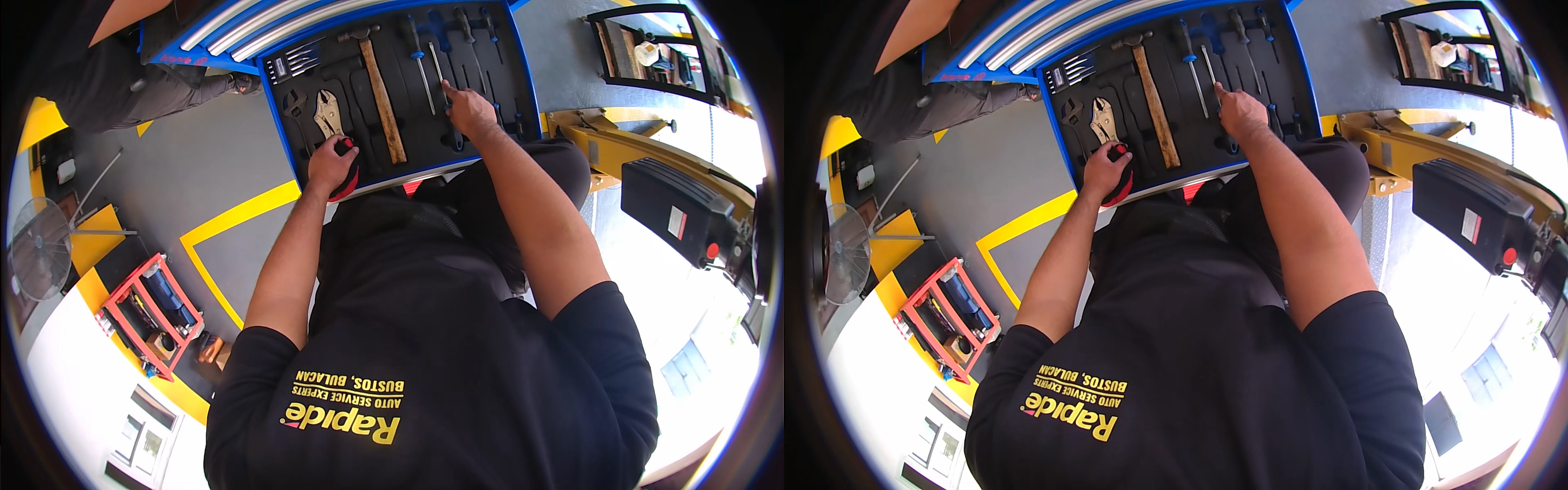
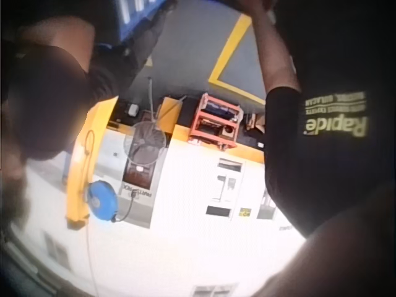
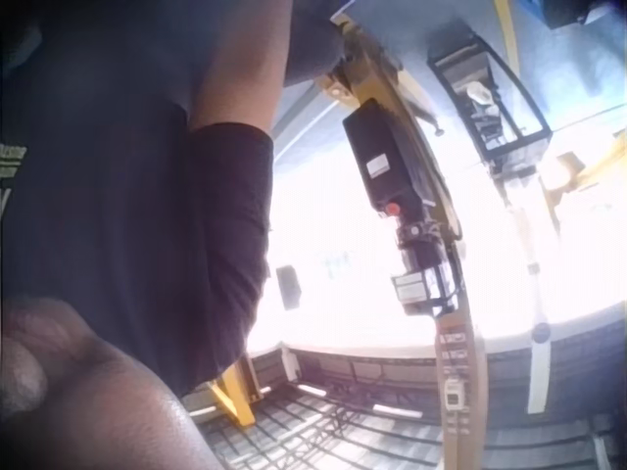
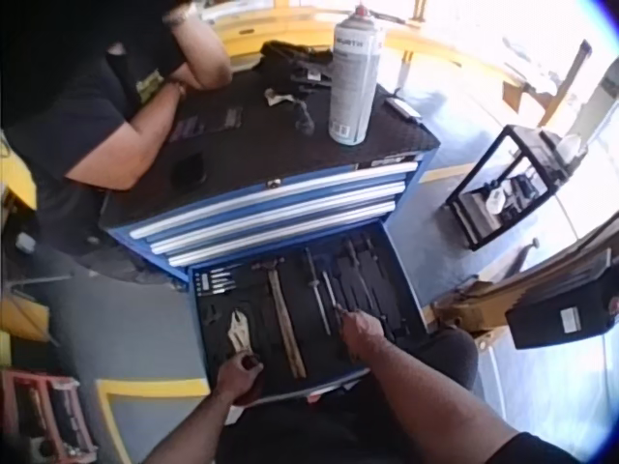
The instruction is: The person wipes a screwdriver with a red cloth, sprays it with a cleaning agent, and continues wiping. They place the screwdriver into a tool drawer and repeat the process with another screwdriver.
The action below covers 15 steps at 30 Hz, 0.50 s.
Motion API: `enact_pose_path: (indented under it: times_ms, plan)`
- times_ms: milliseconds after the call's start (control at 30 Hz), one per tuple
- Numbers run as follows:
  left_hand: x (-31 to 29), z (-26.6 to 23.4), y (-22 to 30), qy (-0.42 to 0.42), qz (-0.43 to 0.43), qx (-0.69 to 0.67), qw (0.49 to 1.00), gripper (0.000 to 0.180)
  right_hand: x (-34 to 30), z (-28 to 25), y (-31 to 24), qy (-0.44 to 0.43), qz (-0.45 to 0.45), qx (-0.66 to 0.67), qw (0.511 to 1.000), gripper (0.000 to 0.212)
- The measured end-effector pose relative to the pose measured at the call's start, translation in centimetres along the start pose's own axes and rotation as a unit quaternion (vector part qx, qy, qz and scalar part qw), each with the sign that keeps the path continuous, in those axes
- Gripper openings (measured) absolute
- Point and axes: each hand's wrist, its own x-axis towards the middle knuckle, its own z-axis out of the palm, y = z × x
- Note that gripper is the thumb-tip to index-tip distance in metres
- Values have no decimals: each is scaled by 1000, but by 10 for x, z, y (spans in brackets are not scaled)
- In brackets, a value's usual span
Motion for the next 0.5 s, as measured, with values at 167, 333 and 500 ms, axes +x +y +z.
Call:
enact_pose_path:
  times_ms: [167, 333, 500]
  plan:
    - [-1, -1, 1, 0, 2, 0, 1000, 44, 7, 0, -8, -41, 7, -59, 997, 50]
    - [-1, -1, 1, -5, -1, -8, 1000, 45, 4, -23, -24, -78, 20, -91, 993, 47]
    - [0, -1, 3, -9, -3, -15, 1000, 46, 12, -13, -12, -70, 13, -78, 994, 66]
